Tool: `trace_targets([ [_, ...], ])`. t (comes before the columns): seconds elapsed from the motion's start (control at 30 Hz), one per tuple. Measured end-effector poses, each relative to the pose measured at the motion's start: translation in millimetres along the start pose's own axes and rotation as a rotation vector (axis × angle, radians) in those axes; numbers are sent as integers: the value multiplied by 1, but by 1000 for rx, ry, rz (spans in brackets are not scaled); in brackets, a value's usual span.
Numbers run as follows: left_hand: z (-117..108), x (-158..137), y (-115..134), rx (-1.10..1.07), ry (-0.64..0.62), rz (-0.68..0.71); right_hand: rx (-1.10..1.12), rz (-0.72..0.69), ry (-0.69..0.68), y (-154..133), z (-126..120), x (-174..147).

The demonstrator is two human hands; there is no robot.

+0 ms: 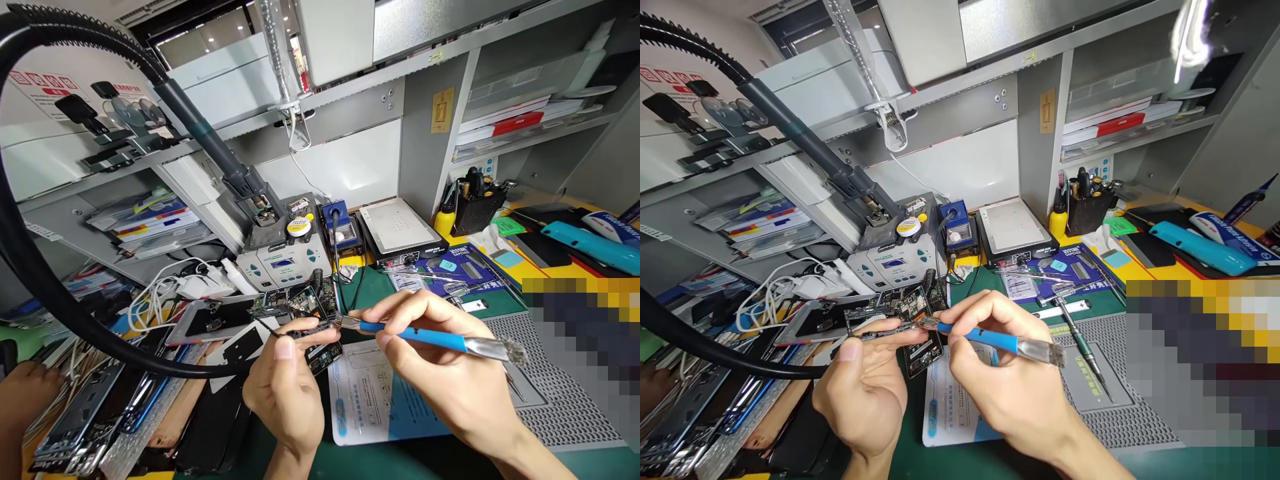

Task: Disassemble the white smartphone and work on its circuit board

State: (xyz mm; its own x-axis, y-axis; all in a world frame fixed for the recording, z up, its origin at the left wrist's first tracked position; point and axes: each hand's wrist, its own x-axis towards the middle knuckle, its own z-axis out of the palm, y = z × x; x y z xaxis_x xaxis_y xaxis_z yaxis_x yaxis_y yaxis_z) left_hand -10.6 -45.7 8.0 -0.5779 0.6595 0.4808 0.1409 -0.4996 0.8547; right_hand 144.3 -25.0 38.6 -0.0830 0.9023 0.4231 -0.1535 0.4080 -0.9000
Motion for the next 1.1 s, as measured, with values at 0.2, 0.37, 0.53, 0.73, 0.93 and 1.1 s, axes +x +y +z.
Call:
trace_targets([
  [0.2, 0, -2, 1, -87, -26, -6, 62, -34, 5, 0, 1, 0],
  [0.37, -1, -1, 0, -100, -27, -5, -26, -71, -23, 0, 2, -4],
  [0.53, 1, -1, 1, -84, -32, -1, -40, -116, -26, -2, 3, -6],
  [0.73, 2, -1, -2, 43, 2, 47, -179, -282, -50, -2, 4, -8],
  [0.93, 0, 0, -1, 43, -58, -22, -197, -265, -56, 0, 5, -9],
  [1.1, 1, 1, 0, 90, 8, -13, -273, -310, -64, 1, 6, -8],
])
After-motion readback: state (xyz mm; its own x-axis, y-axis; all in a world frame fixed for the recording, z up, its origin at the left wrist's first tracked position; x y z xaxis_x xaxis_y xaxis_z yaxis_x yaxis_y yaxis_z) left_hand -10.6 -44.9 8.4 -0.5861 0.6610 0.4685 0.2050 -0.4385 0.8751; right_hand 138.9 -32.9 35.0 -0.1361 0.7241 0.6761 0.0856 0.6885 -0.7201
